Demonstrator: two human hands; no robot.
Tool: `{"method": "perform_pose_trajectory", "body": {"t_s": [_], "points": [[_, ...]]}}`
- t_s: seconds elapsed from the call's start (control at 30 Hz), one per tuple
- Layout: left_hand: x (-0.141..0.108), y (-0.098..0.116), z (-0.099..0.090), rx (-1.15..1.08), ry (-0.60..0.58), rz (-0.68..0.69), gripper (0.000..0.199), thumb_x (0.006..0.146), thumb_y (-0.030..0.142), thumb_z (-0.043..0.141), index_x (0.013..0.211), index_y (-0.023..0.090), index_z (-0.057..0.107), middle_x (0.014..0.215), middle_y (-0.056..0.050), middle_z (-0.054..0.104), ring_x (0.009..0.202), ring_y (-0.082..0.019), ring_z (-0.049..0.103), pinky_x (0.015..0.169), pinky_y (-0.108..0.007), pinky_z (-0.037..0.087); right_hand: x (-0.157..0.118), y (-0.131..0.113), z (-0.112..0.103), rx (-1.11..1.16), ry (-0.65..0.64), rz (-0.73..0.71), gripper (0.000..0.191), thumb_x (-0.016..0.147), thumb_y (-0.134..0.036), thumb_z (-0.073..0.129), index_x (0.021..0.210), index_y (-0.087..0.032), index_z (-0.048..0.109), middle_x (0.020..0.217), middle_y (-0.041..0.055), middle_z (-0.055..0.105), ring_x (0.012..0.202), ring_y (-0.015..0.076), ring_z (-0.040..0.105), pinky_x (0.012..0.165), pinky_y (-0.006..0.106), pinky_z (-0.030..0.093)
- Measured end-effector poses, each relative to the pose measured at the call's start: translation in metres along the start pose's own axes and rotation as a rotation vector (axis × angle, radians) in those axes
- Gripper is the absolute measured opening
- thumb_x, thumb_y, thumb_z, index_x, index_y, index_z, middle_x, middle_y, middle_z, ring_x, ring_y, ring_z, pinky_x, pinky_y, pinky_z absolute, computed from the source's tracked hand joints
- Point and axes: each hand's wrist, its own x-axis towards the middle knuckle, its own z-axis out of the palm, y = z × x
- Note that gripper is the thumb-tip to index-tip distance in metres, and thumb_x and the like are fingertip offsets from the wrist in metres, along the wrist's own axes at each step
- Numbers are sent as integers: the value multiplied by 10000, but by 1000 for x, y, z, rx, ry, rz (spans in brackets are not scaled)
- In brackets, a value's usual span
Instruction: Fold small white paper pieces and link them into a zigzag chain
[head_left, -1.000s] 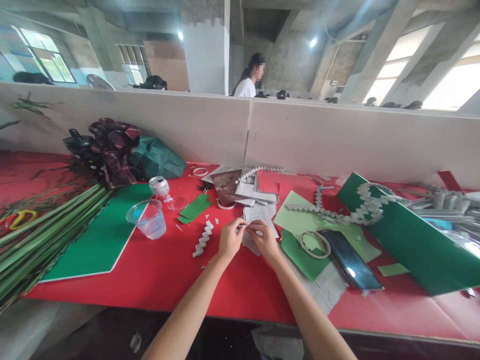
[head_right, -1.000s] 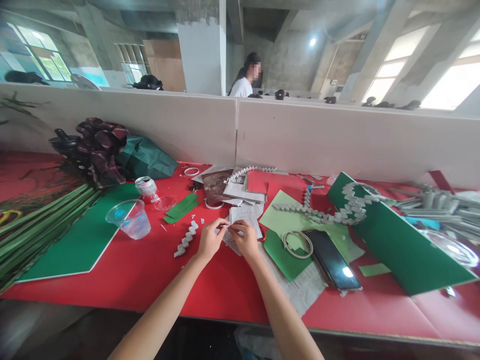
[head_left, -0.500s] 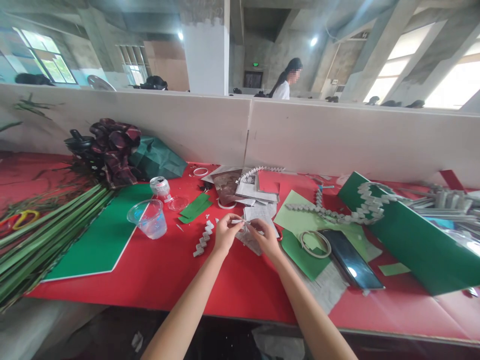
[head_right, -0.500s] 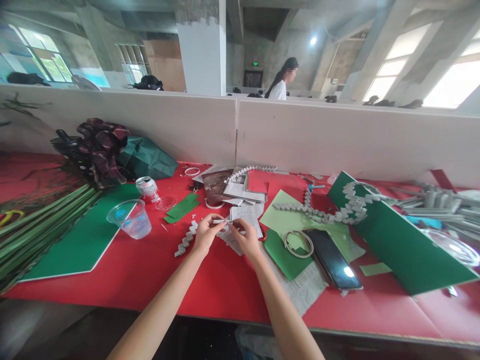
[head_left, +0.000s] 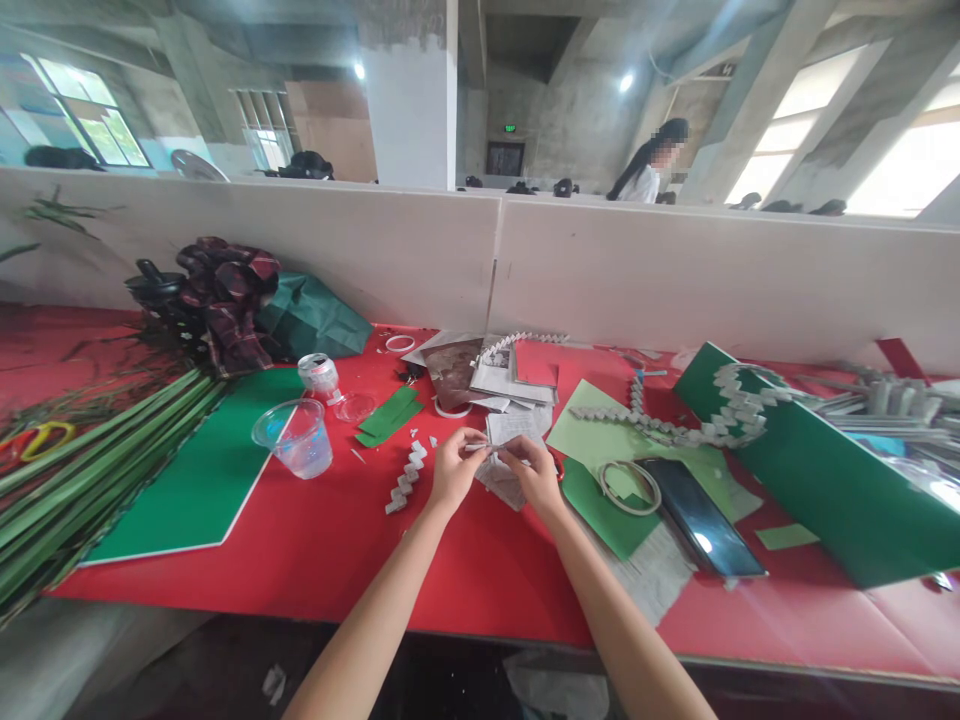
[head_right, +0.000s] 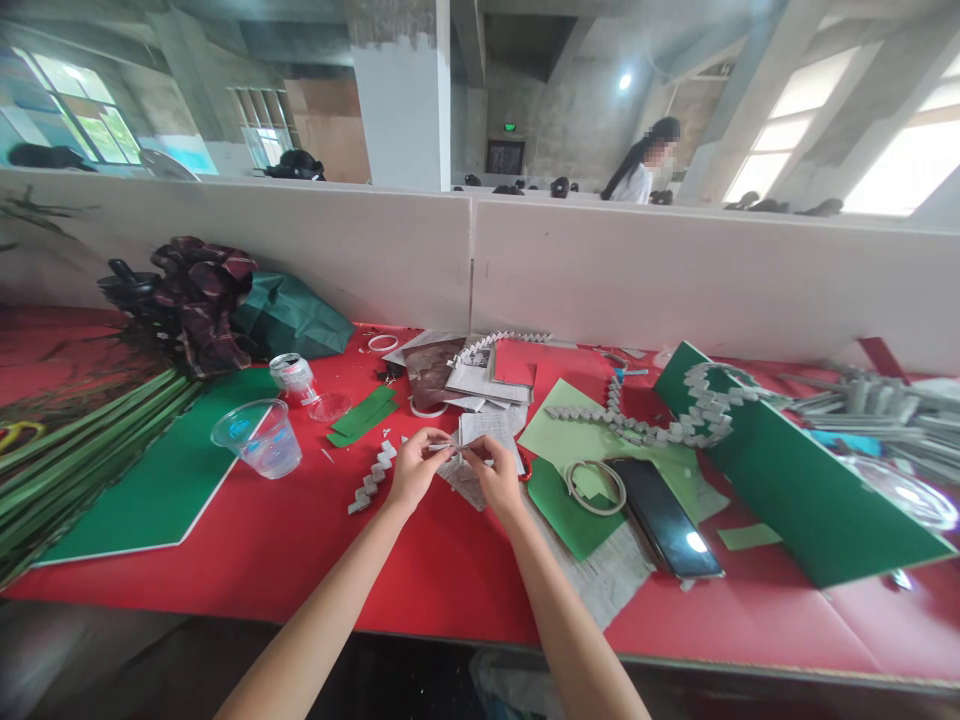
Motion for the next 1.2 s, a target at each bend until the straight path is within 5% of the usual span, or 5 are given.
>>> {"method": "perform_pose_trajectory", "body": {"t_s": [0.23, 0.47, 0.73, 0.93, 1.2], "points": [[0, 0, -2, 34, 20, 20, 157, 720, 208, 627, 870, 174, 596, 856, -37, 656, 787, -156, 630, 697, -248, 480, -1, -1, -2, -5, -89, -5, 229, 844, -371, 520, 784, -186, 641, 743, 30, 657, 706, 176, 569, 670, 275, 418], [-2, -1, 2, 36, -22, -11, 158, 700, 207, 641, 848, 173, 595, 797, -30, 658, 754, -157, 635, 649, -235, 486, -1, -1, -2, -89, 5, 40, 208, 823, -324, 520, 663, -197, 559, 634, 6, 618, 638, 169, 556, 629, 272, 409], [0, -6, -3, -33, 23, -88, 193, 725, 244, 635, 886, 164, 564, 728, -36, 676, 654, -168, 654, 612, -269, 520, -3, -9, 1, 1, -77, -35, 219, 837, -363, 557, 712, -192, 613, 694, 14, 640, 675, 164, 572, 662, 272, 430], [-4, -6, 2, -24, -143, -9, 280, 786, 133, 483, 1049, 184, 564, 952, -72, 685, 921, -180, 657, 793, -295, 515, -3, -6, 3, 50, -148, -44, 157, 821, -338, 567, 812, -197, 635, 805, 43, 678, 762, 189, 608, 738, 313, 462], [-9, 5, 6, -189, -333, -100, 526, 781, 146, 545, 1287, 243, 444, 1171, -90, 633, 1115, -197, 583, 949, -345, 463, 1, 5, -1, -120, 54, -85, 180, 782, -304, 610, 939, -216, 606, 862, 37, 614, 754, 178, 557, 694, 303, 458]]}}
